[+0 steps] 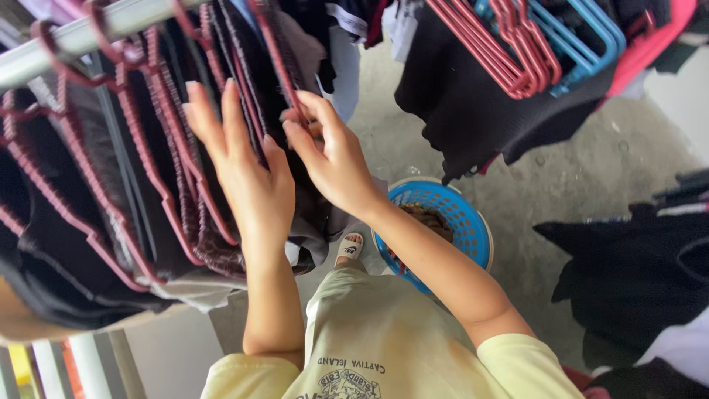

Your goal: The person hangs various items of clothing including shirts and shorts from a laundry basket onto hangers and places them on a garment rack.

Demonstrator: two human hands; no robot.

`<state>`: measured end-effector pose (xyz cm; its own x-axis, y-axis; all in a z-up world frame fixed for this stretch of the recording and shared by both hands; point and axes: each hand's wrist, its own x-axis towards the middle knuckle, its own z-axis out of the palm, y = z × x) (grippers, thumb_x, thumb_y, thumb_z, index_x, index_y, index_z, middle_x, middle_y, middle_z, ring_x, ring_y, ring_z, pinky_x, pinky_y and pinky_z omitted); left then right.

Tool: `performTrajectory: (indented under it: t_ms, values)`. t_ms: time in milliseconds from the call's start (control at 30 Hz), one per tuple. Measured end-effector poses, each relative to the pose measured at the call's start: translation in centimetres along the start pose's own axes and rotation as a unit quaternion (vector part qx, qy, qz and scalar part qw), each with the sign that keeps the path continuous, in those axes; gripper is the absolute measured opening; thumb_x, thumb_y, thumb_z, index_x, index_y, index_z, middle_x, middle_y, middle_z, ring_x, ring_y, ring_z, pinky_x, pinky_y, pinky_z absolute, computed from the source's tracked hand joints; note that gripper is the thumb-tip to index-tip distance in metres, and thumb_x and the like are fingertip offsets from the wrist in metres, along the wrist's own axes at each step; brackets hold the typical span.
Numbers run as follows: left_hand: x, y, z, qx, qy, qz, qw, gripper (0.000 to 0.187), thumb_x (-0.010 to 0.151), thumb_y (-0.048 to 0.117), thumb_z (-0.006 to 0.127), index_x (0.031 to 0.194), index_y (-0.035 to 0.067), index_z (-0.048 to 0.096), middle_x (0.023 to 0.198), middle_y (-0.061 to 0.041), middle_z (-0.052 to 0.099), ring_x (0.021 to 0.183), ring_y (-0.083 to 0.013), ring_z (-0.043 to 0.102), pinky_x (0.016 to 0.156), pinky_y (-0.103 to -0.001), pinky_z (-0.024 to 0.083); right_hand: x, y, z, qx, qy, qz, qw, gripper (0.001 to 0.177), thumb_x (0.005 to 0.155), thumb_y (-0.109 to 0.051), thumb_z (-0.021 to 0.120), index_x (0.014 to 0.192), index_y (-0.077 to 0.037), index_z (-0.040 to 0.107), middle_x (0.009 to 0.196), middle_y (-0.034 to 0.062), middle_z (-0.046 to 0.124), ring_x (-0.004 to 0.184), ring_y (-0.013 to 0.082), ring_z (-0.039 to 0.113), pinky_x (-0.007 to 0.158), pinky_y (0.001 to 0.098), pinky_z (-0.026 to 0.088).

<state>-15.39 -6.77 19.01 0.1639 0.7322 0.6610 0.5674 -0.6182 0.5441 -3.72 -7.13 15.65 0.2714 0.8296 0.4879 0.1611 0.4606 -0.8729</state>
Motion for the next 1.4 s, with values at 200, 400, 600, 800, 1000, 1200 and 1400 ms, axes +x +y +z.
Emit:
performTrajectory:
  t_ms: [200, 400, 600, 800, 1000, 1200, 1400]
  values:
    - [-3.7, 8.0, 4.7, -0.200, -0.062, 0.129, 0.969, 0.032, 0.090, -0.005, 0.062, 0.118, 0.010, 0.068, 0.148, -0.012, 0.054, 0.151, -0.0333, 0.044, 0.129, -0.045, 0.026, -6.7, 0.9, -13.9, -0.076, 0.102, 0.066, 0.990, 0.031, 0.111, -0.014, 0.057, 0.139, 0.000, 0.058, 0.135, 0.0089, 0.066, 0.130, 0.0169, 0.060, 0.114, 0.0305, 0.045]
    - [-12.9, 7.4, 23.0, -0.307, -0.360, 0.099, 0.875, 0.025, 0.088, -0.003, 0.060, 0.104, 0.010, 0.072, 0.126, -0.008, 0.069, 0.130, -0.0323, 0.059, 0.106, -0.044, 0.039, -24.3, 12.7, -28.2, -0.011, 0.356, 0.292, 0.888, 0.028, 0.106, -0.018, 0.055, 0.118, 0.001, 0.070, 0.107, 0.0105, 0.075, 0.102, 0.0170, 0.072, 0.098, 0.0307, 0.054]
    - [-29.3, -6.5, 41.6, -0.242, -0.539, 0.007, 0.807, 0.017, 0.089, 0.005, 0.061, 0.099, 0.010, 0.075, 0.098, -0.009, 0.077, 0.091, -0.0277, 0.075, 0.080, -0.037, 0.058, -47.7, 29.6, -30.7, 0.009, 0.588, 0.392, 0.707, 0.025, 0.099, -0.016, 0.059, 0.110, 0.001, 0.072, 0.096, 0.0110, 0.075, 0.083, 0.0165, 0.071, 0.077, 0.0299, 0.056]
    - [-42.5, -21.4, 55.8, 0.013, -0.719, -0.118, 0.685, 0.024, 0.094, 0.017, 0.060, 0.112, 0.019, 0.077, 0.108, -0.006, 0.076, 0.098, -0.0263, 0.070, 0.085, -0.039, 0.054, -54.6, 43.1, -26.6, 0.113, 0.555, 0.448, 0.692, 0.022, 0.100, -0.016, 0.061, 0.109, 0.001, 0.072, 0.091, 0.0097, 0.071, 0.080, 0.0149, 0.070, 0.074, 0.0280, 0.056]
    - [-48.8, -27.9, 64.8, 0.020, -0.643, -0.174, 0.745, 0.037, 0.100, 0.017, 0.052, 0.125, 0.025, 0.078, 0.127, -0.008, 0.074, 0.117, -0.0259, 0.063, 0.100, -0.038, 0.049, -59.0, 53.0, -23.4, 0.036, 0.465, 0.509, 0.723, 0.027, 0.101, -0.017, 0.058, 0.117, 0.001, 0.070, 0.096, 0.0100, 0.076, 0.085, 0.0166, 0.072, 0.076, 0.0291, 0.058]
    - [-50.9, -29.5, 70.8, -0.106, -0.556, -0.528, 0.633, 0.043, 0.089, 0.024, 0.070, 0.131, 0.014, 0.070, 0.133, -0.013, 0.067, 0.115, -0.0259, 0.062, 0.094, -0.044, 0.051, -62.5, 54.3, -22.8, 0.041, 0.473, 0.443, 0.760, 0.026, 0.101, -0.012, 0.056, 0.120, 0.001, 0.066, 0.102, 0.0074, 0.076, 0.094, 0.0142, 0.072, 0.082, 0.0277, 0.056]
    - [-52.3, -27.1, 68.9, -0.268, -0.449, -0.551, 0.651, 0.060, 0.076, 0.014, 0.086, 0.128, 0.008, 0.057, 0.124, -0.018, 0.067, 0.103, -0.0288, 0.068, 0.085, -0.048, 0.058, -58.4, 49.8, -25.9, 0.051, 0.476, 0.530, 0.700, 0.028, 0.102, -0.021, 0.062, 0.119, 0.000, 0.070, 0.100, 0.0097, 0.075, 0.087, 0.0160, 0.067, 0.078, 0.0278, 0.053]
